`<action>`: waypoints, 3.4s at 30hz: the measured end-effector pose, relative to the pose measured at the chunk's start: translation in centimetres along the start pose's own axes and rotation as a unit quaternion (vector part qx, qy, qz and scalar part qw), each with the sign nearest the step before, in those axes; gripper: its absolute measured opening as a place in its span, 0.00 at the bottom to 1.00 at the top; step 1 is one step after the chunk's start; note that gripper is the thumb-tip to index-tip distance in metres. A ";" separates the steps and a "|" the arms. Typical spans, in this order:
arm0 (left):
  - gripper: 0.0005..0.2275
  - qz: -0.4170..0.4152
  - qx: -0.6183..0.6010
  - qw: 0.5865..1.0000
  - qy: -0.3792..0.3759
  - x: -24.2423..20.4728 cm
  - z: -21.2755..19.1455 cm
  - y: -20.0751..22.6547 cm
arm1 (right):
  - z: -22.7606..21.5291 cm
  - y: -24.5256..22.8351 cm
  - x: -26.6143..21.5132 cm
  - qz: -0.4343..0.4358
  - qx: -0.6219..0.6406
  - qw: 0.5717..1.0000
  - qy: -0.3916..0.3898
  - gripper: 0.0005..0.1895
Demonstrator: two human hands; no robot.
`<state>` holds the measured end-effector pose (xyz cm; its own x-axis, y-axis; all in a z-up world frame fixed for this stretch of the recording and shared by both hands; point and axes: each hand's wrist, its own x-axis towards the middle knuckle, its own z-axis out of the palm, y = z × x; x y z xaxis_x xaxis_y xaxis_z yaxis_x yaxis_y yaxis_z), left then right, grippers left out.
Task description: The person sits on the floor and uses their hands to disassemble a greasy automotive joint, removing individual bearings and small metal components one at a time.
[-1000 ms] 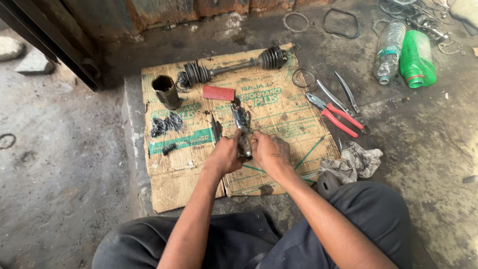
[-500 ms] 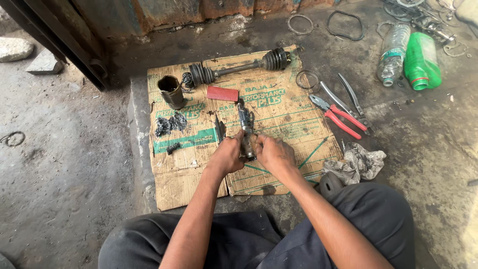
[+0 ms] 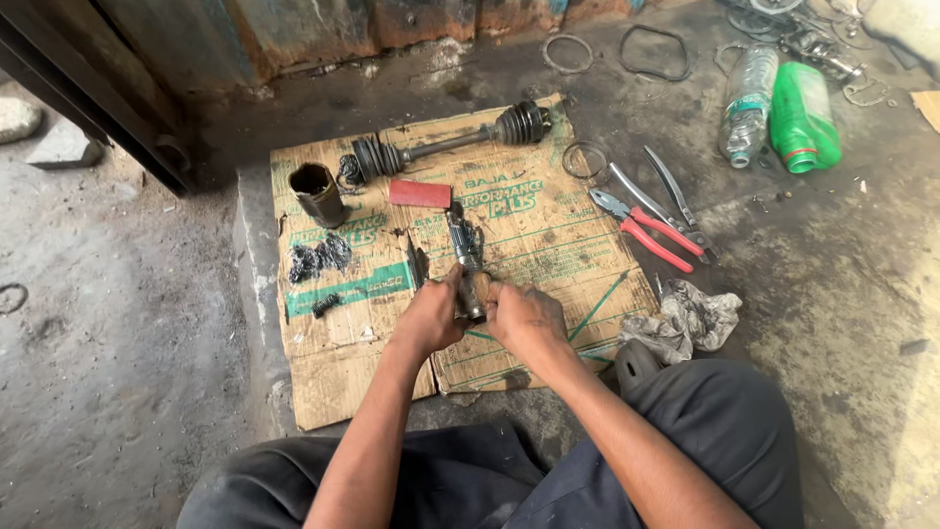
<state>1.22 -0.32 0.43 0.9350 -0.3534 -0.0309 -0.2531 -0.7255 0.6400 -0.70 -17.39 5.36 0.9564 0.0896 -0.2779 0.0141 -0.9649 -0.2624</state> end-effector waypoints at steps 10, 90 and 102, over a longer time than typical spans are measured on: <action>0.39 0.007 0.014 1.000 -0.011 0.2 -0.1 0.0 | -0.3 0.2 0.6 0.020 0.010 1.000 0.000 0.17; 0.43 -0.018 -0.011 1.000 -0.004 -0.2 -0.5 0.5 | -2.3 0.0 0.0 0.014 0.056 0.998 0.002 0.16; 0.42 -0.009 0.001 1.000 -0.016 -0.5 -0.3 0.6 | -1.8 -0.4 0.3 0.013 0.055 0.998 0.018 0.16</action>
<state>0.67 -0.33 1.07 0.9311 -0.3586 -0.0668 -0.2369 -0.7336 0.6370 0.12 -17.37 7.03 0.9660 0.0536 -0.2528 -0.0416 -0.9333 -0.3567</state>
